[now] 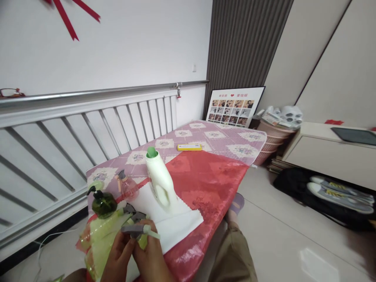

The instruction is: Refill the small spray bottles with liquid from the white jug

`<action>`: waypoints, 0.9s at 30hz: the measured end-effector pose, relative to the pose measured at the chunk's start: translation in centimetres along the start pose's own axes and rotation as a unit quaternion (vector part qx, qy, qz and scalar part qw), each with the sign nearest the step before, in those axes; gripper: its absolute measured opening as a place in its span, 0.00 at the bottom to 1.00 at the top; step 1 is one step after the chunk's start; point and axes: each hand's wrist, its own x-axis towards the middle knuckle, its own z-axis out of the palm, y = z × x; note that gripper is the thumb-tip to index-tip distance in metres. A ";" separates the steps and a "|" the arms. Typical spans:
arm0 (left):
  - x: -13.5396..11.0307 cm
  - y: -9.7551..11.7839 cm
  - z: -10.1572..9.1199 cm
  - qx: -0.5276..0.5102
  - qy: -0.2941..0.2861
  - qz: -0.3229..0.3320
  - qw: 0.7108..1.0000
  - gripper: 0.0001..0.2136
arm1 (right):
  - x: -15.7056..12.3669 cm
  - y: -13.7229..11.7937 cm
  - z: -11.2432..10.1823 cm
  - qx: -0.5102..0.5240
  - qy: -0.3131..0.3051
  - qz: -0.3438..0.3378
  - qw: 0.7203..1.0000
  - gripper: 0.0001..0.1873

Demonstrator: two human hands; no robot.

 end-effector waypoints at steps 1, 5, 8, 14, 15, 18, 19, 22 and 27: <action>0.0 -0.1 0.1 -0.003 0.010 0.006 1.000 0.22 | 0.2 0.2 0.3 0.003 0.008 0.008 1.000 0.13; 0.4 -0.4 -0.4 -0.001 -0.003 0.009 1.000 0.22 | 0.5 0.0 0.6 0.017 -0.004 0.059 0.998 0.14; 1.0 -0.5 -1.0 -0.001 -0.029 -0.004 1.000 0.22 | 0.3 -0.6 -0.2 -0.011 -0.043 0.073 0.996 0.20; 0.8 0.1 -0.5 -0.011 -0.005 -0.005 1.000 0.23 | 0.3 -0.6 -1.2 -0.023 -0.080 -0.007 0.997 0.13; 0.7 0.2 -0.3 -0.011 0.000 0.002 1.000 0.22 | 0.3 -0.8 -1.1 -0.008 -0.076 -0.005 0.997 0.12; 0.4 0.3 0.0 -0.010 -0.004 0.010 1.000 0.20 | 0.2 -2.2 -0.9 0.010 -0.062 0.006 0.998 0.12; 0.5 0.3 -0.1 -0.010 -0.014 0.005 1.000 0.19 | 0.1 -2.8 -0.9 0.004 -0.056 0.002 0.998 0.12; 0.5 0.3 -0.4 -0.013 -0.033 -0.007 0.999 0.18 | 0.0 -3.5 -1.2 -0.014 -0.076 -0.001 0.997 0.13; 0.3 1.1 -0.4 -0.008 -0.023 -0.010 1.000 0.17 | 0.1 -1.6 -2.2 -0.076 -0.137 0.002 0.988 0.24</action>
